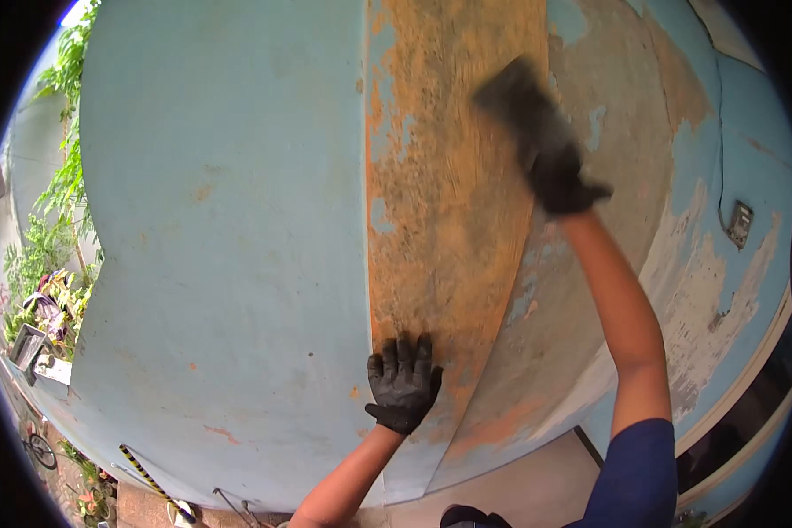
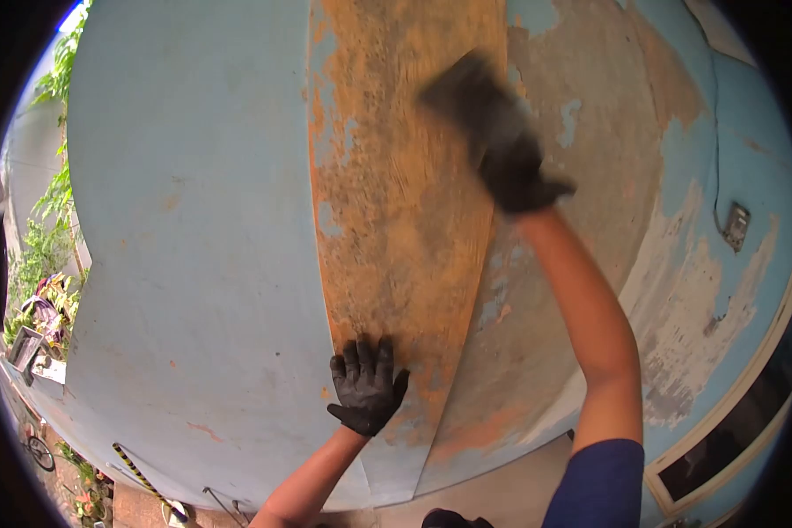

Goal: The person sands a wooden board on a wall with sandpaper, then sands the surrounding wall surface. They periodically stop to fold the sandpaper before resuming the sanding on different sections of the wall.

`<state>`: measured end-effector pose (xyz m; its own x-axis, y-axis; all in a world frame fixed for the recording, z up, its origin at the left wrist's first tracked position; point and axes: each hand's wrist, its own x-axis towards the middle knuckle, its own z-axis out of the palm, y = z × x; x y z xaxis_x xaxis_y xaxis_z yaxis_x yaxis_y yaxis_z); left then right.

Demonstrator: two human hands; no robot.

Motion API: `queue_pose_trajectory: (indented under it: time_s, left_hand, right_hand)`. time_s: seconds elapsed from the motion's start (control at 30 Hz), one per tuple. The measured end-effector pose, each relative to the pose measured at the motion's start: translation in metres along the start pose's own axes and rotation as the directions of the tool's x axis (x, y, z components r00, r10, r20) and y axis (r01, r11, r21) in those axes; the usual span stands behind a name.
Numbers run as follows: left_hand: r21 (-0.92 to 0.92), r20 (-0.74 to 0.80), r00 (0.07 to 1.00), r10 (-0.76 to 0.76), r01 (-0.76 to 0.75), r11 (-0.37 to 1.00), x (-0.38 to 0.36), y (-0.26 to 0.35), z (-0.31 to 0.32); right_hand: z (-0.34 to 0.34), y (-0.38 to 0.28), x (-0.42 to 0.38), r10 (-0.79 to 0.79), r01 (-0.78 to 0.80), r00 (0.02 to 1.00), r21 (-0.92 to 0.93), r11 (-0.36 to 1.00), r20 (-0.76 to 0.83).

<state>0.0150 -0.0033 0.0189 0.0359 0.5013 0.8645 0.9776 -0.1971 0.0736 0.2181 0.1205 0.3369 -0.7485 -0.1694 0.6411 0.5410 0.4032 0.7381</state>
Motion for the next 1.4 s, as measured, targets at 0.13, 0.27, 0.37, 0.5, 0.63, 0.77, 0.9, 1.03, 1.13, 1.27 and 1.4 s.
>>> queue_pose_trajectory:
  time_s: [0.13,0.27,0.37,0.5,0.63,0.77,0.9,1.03,1.13,1.27,1.4]
  left_hand:
    - [0.012,0.064,0.998,-0.015,0.014,1.000,-0.007,0.001,0.003]
    - [0.051,0.140,0.988,-0.066,0.060,0.997,-0.027,0.000,0.022]
    - [0.041,0.207,0.971,-0.116,0.110,0.993,-0.036,0.008,0.018]
    - [0.101,0.185,0.961,-0.205,0.189,0.977,-0.042,0.022,0.023]
    - [0.127,0.132,0.959,-0.253,0.236,0.963,-0.053,0.031,0.038]
    - [0.154,0.162,0.932,-0.323,0.300,0.942,-0.064,0.044,0.049]
    - [0.172,0.110,0.914,-0.390,0.369,0.913,-0.060,0.054,0.052]
    - [-0.208,-0.036,0.899,-0.436,0.421,0.883,-0.051,0.074,0.037]
    - [-0.160,-0.095,0.941,-0.326,0.308,0.938,-0.040,0.095,-0.002]
    - [-0.159,0.102,0.982,-0.158,0.173,0.972,-0.018,0.096,-0.052]
    - [-0.181,-0.304,0.887,-0.348,0.306,0.935,0.004,0.074,-0.077]
  right_hand:
    - [0.029,-0.038,-0.028,0.147,-0.142,0.988,0.102,0.985,-0.043]
    - [0.068,-0.175,-0.154,0.203,-0.451,0.855,0.878,-0.158,0.476]
    - [0.032,-0.051,-0.073,-0.260,0.240,0.898,0.099,0.966,0.356]
    - [0.045,0.042,-0.036,0.058,-0.060,0.997,-0.053,0.997,-0.042]
    - [0.043,-0.061,-0.085,-0.105,0.106,0.994,0.095,0.990,-0.009]
    - [0.042,-0.081,-0.138,-0.329,0.311,0.943,0.210,0.927,0.053]
    - [0.010,0.030,-0.029,0.052,0.017,0.948,0.211,0.977,-0.314]
    - [0.049,-0.080,-0.109,-0.014,0.045,0.963,0.112,0.993,-0.267]
    - [0.032,-0.167,-0.193,-0.208,0.119,0.978,0.732,0.670,0.031]
    - [-0.016,-0.147,-0.190,-0.273,-0.037,0.960,0.996,0.076,0.056]
    - [-0.023,-0.122,-0.192,0.204,-0.162,0.976,0.896,0.413,0.083]
